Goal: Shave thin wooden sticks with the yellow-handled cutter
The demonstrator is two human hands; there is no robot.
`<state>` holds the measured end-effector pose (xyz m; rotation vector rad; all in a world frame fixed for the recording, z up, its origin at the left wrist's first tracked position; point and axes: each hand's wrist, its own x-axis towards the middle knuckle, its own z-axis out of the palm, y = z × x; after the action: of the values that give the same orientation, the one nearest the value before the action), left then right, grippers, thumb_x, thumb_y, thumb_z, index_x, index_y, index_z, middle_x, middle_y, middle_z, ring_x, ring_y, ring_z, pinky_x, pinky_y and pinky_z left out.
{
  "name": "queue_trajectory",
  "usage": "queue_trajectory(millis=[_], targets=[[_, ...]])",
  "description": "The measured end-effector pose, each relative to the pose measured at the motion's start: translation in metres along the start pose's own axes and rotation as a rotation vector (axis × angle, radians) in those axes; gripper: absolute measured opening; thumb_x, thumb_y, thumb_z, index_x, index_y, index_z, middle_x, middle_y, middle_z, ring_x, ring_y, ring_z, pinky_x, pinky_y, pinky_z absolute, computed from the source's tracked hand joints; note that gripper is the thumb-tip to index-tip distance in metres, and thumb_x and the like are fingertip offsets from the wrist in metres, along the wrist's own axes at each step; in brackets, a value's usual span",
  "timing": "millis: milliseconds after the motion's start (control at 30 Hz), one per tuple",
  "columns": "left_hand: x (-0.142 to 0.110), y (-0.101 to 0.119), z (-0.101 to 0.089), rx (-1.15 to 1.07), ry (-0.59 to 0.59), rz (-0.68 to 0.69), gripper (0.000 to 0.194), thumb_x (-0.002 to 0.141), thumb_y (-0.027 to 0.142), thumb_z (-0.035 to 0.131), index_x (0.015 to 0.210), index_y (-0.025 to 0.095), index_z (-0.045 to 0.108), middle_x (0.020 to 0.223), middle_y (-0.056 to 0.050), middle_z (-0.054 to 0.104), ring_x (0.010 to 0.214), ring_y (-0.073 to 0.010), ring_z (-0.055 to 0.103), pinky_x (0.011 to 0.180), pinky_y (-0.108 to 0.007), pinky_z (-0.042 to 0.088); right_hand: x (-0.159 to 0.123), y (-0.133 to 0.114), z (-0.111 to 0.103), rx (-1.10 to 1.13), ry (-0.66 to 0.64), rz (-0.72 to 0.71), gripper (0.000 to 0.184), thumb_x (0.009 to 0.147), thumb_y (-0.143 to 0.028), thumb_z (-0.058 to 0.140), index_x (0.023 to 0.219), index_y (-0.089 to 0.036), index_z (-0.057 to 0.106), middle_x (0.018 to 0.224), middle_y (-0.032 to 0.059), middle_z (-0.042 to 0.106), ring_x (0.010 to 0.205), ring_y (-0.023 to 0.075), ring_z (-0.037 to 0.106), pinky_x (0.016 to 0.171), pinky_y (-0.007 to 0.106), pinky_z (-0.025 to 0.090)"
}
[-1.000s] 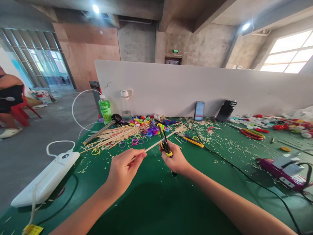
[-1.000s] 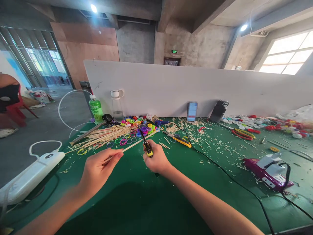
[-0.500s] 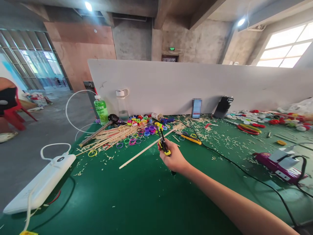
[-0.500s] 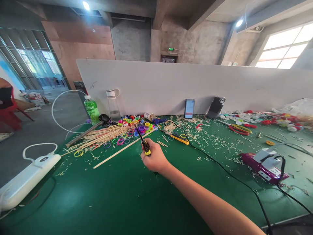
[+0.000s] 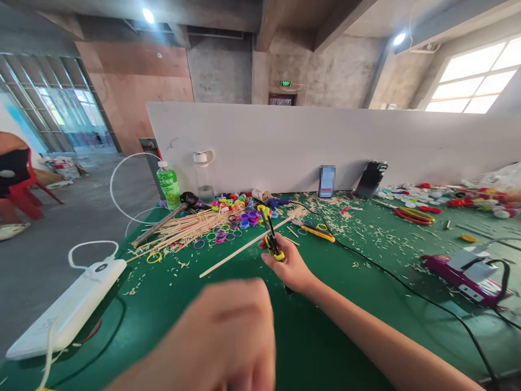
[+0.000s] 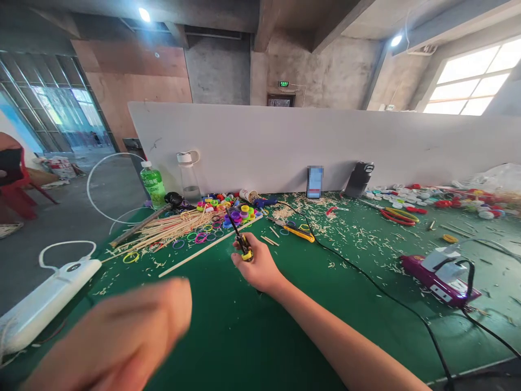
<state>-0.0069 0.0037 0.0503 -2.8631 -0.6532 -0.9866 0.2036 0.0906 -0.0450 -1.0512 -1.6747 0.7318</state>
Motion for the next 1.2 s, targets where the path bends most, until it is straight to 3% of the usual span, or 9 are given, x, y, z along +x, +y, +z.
queue_trajectory(millis=[100, 167, 233, 300, 367, 433, 533, 733, 1200], targets=[[0.035, -0.027, -0.006, 0.299, 0.008, -0.027, 0.031, 0.093, 0.027, 0.041, 0.068, 0.020, 0.058, 0.070, -0.003, 0.053, 0.069, -0.0168, 0.053, 0.069, -0.034, 0.045, 0.001, 0.002, 0.000, 0.008, 0.042, 0.001, 0.021, 0.079, -0.025, 0.057, 0.098, -0.019, 0.053, 0.095, 0.0040, 0.062, 0.087, 0.0185, 0.059, 0.077, 0.031, 0.046], [0.049, -0.044, -0.005, 0.429, -0.094, -0.101, 0.026, 0.093, 0.024, 0.038, 0.105, 0.020, 0.060, 0.100, -0.006, 0.059, 0.091, -0.0212, 0.057, 0.079, -0.035, 0.044, 0.001, 0.003, 0.000, 0.021, 0.091, 0.012, 0.021, 0.079, -0.026, 0.057, 0.098, -0.019, 0.054, 0.094, 0.0045, 0.062, 0.086, 0.0189, 0.059, 0.077, 0.031, 0.046], [0.057, -0.055, 0.000, 0.390, -0.256, -0.175, 0.038, 0.093, 0.027, 0.038, 0.129, 0.023, 0.047, 0.121, -0.007, 0.055, 0.099, -0.0227, 0.059, 0.076, -0.032, 0.044, 0.001, 0.003, 0.000, 0.072, 0.154, 0.025, 0.022, 0.079, -0.029, 0.058, 0.098, -0.019, 0.054, 0.094, 0.0050, 0.062, 0.087, 0.0193, 0.059, 0.077, 0.032, 0.046], [0.060, -0.060, 0.007, 0.279, -0.405, -0.268, 0.036, 0.093, 0.031, 0.037, 0.127, 0.025, 0.047, 0.115, -0.005, 0.061, 0.089, -0.0208, 0.063, 0.065, -0.028, 0.043, 0.001, 0.004, 0.000, 0.127, 0.203, 0.036, 0.024, 0.078, -0.031, 0.058, 0.098, -0.019, 0.053, 0.093, 0.0051, 0.062, 0.087, 0.0196, 0.059, 0.079, 0.033, 0.047], [0.062, -0.061, 0.015, 0.205, -0.486, -0.367, 0.029, 0.094, 0.028, 0.032, 0.111, 0.023, 0.056, 0.091, -0.003, 0.067, 0.071, -0.0183, 0.063, 0.054, -0.027, 0.037, 0.001, 0.006, -0.001, 0.147, 0.218, 0.053, 0.024, 0.077, -0.031, 0.059, 0.097, -0.019, 0.053, 0.093, 0.0052, 0.061, 0.088, 0.0198, 0.059, 0.080, 0.034, 0.047], [0.064, -0.061, 0.023, 0.184, -0.478, -0.423, 0.029, 0.095, 0.026, 0.029, 0.095, 0.021, 0.058, 0.076, -0.003, 0.065, 0.061, -0.0173, 0.060, 0.049, -0.027, 0.032, 0.001, 0.007, -0.001, 0.148, 0.210, 0.061, 0.025, 0.076, -0.032, 0.059, 0.097, -0.019, 0.053, 0.094, 0.0054, 0.062, 0.088, 0.0201, 0.059, 0.080, 0.034, 0.047], [0.065, -0.063, 0.029, 0.128, -0.416, -0.430, 0.034, 0.096, 0.035, 0.029, 0.083, 0.020, 0.056, 0.075, -0.003, 0.064, 0.061, -0.0168, 0.058, 0.049, -0.027, 0.030, 0.002, 0.009, -0.002, 0.156, 0.176, 0.056, 0.028, 0.076, -0.033, 0.061, 0.099, -0.020, 0.053, 0.099, 0.0061, 0.062, 0.092, 0.0206, 0.059, 0.082, 0.035, 0.046], [0.065, -0.070, 0.022, 0.082, -0.401, -0.487, 0.039, 0.097, 0.037, 0.027, 0.069, 0.020, 0.048, 0.064, 0.001, 0.058, 0.055, -0.0143, 0.050, 0.049, -0.027, 0.027, 0.001, 0.007, -0.004, 0.145, 0.101, 0.053, 0.030, 0.078, -0.034, 0.061, 0.104, -0.022, 0.052, 0.102, 0.0047, 0.060, 0.093, 0.0197, 0.057, 0.081, 0.034, 0.046], [0.064, -0.066, 0.028, 0.275, -0.323, -0.350, 0.025, 0.097, 0.025, 0.037, 0.090, 0.021, 0.061, 0.088, -0.001, 0.066, 0.077, -0.0193, 0.062, 0.059, -0.029, 0.037, 0.000, 0.001, -0.009, 0.237, 0.029, 0.093, 0.033, 0.071, -0.025, 0.061, 0.103, -0.024, 0.053, 0.102, 0.0032, 0.055, 0.098, 0.0207, 0.051, 0.082, 0.035, 0.042]])
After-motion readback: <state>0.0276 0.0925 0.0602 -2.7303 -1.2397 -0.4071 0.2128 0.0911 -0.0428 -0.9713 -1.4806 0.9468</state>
